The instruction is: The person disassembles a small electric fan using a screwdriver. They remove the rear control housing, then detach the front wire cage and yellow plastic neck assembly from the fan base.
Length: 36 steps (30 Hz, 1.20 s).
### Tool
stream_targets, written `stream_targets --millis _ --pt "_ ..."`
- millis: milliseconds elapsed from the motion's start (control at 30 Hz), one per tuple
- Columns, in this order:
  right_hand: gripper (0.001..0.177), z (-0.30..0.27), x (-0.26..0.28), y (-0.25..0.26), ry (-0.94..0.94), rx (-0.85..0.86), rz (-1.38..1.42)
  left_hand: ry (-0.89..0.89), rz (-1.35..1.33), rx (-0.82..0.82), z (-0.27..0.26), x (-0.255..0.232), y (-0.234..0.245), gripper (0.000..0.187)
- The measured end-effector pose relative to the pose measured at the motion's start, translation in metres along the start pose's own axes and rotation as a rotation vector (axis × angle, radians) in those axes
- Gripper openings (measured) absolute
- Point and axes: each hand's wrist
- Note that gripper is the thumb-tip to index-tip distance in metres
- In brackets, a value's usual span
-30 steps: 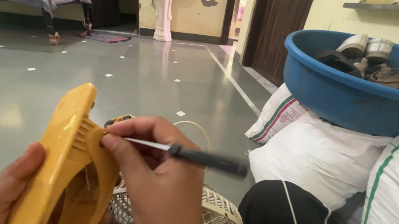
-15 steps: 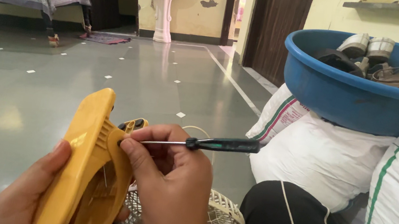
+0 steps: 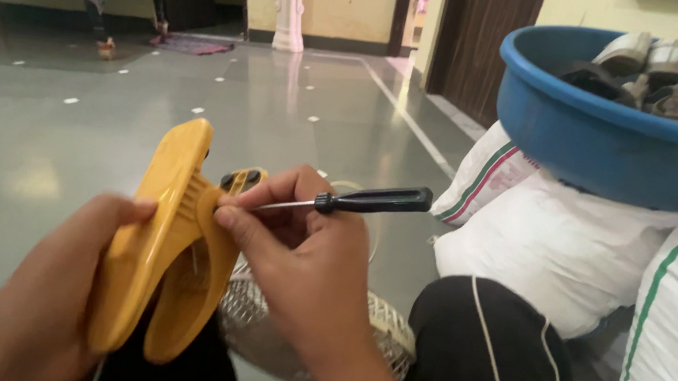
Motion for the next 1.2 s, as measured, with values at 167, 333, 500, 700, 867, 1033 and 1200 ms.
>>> stream_targets --millis 167,333,500,700,867,1033,1200 --pt "0.01 -0.003 -0.003 -0.002 0.018 0.023 -0.068 0.119 0.708 -0.124 0.01 -0.047 -0.026 0.066" --pt "0.009 -0.001 -0.007 0.003 0.01 0.056 0.03 0.004 0.902 -0.242 0.007 -0.047 -0.049 0.052" --pt "0.006 0.0 -0.006 0.008 -0.015 0.078 0.052 -0.075 1.01 -0.31 0.01 -0.037 -0.047 0.06" --pt "0.008 0.002 -0.006 0.003 -0.092 0.055 -0.002 -0.708 1.249 -0.095 0.023 -0.032 -0.031 0.058" --pt "0.006 -0.004 -0.002 -0.003 -0.044 0.104 0.037 -0.872 1.359 0.082 0.019 -0.037 -0.024 0.028" --pt "0.018 -0.008 0.009 0.001 -0.091 0.101 -0.056 -0.661 1.039 0.202 0.013 -0.04 -0.026 0.016" --pt "0.02 -0.008 0.023 0.006 -0.175 0.147 -0.08 -0.713 1.028 0.245 0.013 -0.039 -0.022 0.015"
Point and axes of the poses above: each hand's wrist, its own z-axis towards the middle knuckle, its own y-axis out of the back of the hand, x = y × z, and after that the axes turned 13 degrees about x, right-handed
